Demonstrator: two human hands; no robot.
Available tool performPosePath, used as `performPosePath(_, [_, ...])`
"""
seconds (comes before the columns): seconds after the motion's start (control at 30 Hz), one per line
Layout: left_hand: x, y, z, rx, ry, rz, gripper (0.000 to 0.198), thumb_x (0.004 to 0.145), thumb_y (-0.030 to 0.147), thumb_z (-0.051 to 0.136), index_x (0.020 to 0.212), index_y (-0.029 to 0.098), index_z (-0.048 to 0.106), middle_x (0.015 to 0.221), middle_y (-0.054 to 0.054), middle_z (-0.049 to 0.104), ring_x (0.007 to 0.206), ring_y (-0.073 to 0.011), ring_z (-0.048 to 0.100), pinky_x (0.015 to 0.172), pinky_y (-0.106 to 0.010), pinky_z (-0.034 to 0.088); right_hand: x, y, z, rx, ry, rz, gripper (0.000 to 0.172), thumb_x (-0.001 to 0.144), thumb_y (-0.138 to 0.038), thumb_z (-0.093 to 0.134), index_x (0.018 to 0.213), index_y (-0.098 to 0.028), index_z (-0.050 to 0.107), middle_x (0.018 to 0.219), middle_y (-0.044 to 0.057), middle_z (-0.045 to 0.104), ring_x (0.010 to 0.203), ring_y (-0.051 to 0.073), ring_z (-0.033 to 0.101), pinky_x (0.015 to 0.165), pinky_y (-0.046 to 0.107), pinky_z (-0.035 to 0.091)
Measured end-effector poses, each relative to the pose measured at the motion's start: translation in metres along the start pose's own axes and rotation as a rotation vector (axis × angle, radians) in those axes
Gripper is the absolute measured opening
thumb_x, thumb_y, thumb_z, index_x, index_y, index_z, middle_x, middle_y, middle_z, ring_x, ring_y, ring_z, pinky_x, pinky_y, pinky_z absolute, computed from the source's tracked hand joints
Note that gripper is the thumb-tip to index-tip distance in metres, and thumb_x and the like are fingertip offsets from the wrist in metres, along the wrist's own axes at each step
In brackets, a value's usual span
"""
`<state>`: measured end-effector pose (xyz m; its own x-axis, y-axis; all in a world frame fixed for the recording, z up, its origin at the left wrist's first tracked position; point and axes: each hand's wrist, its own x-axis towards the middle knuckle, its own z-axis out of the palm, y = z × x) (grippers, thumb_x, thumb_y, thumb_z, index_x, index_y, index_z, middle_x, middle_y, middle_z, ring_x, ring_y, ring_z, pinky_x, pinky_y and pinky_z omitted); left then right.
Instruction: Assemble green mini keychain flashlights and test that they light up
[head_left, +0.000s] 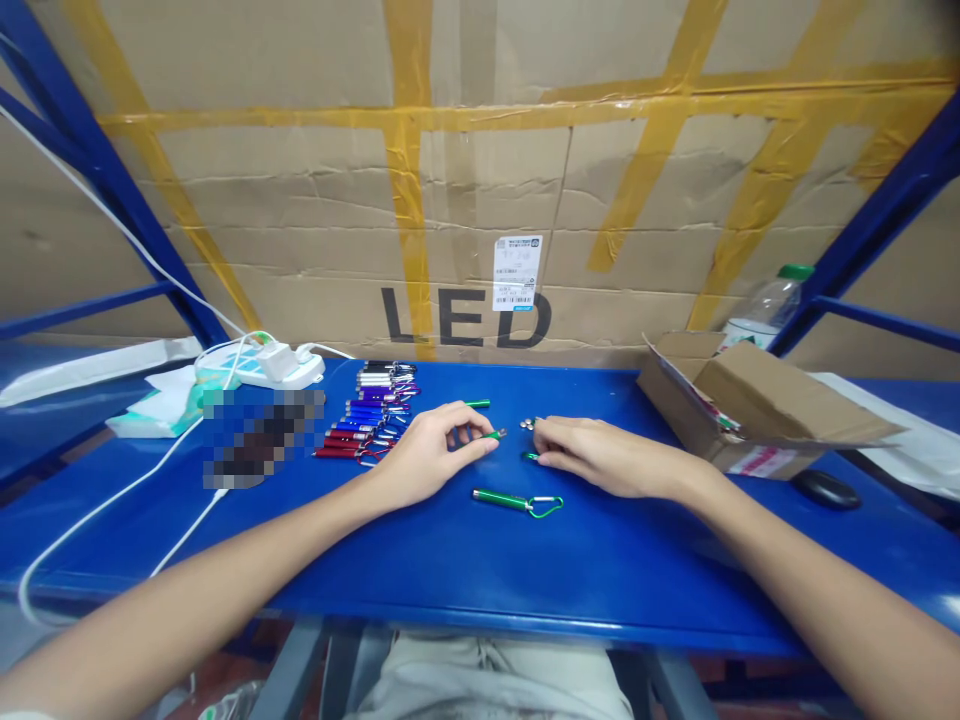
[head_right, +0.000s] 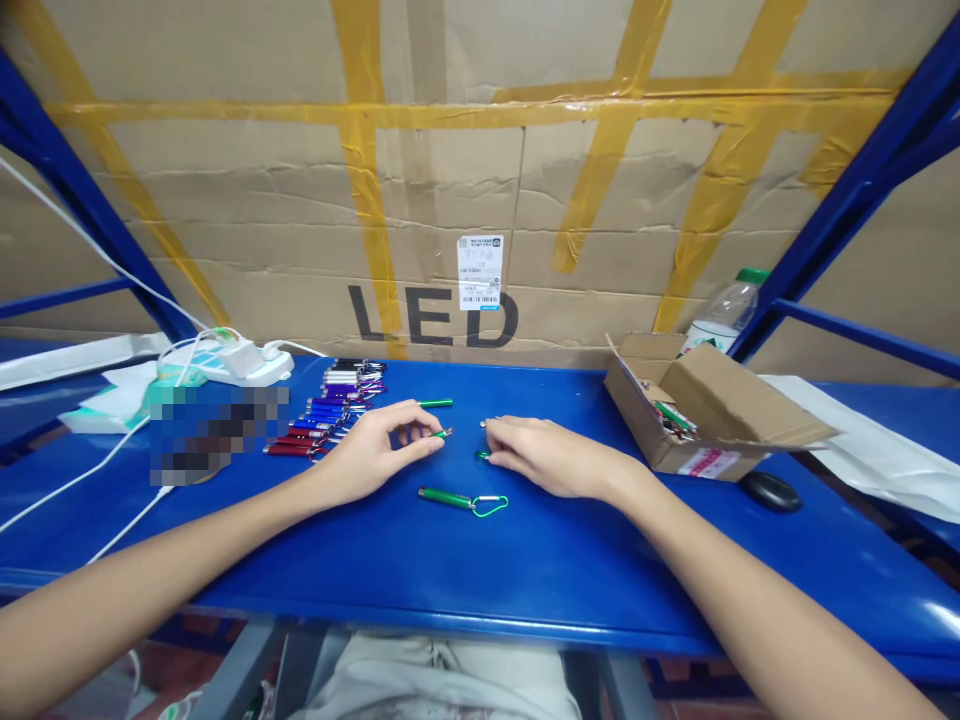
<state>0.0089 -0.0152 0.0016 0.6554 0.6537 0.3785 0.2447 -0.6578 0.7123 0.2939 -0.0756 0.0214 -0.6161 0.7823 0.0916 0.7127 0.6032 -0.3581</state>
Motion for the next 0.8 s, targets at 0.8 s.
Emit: performPosePath(0.8, [0.000,0.000,-0.001,0.014,-0.080,0.107,0.014,0.101,0.033,0.076,0.105,0.020,0.079,0.101,-0.004,0.074,0.088,-0.0175,0.064,0.079,-0.029,0.048,0.013,-0.011,0.016,0.323,0.317,-0.014,0.024,0.105,-0.035,0.068,0.121,-0.019,0.075,0.104,0.006,0.079,0.086,0.019,0.073,0.081,0.032,0.058])
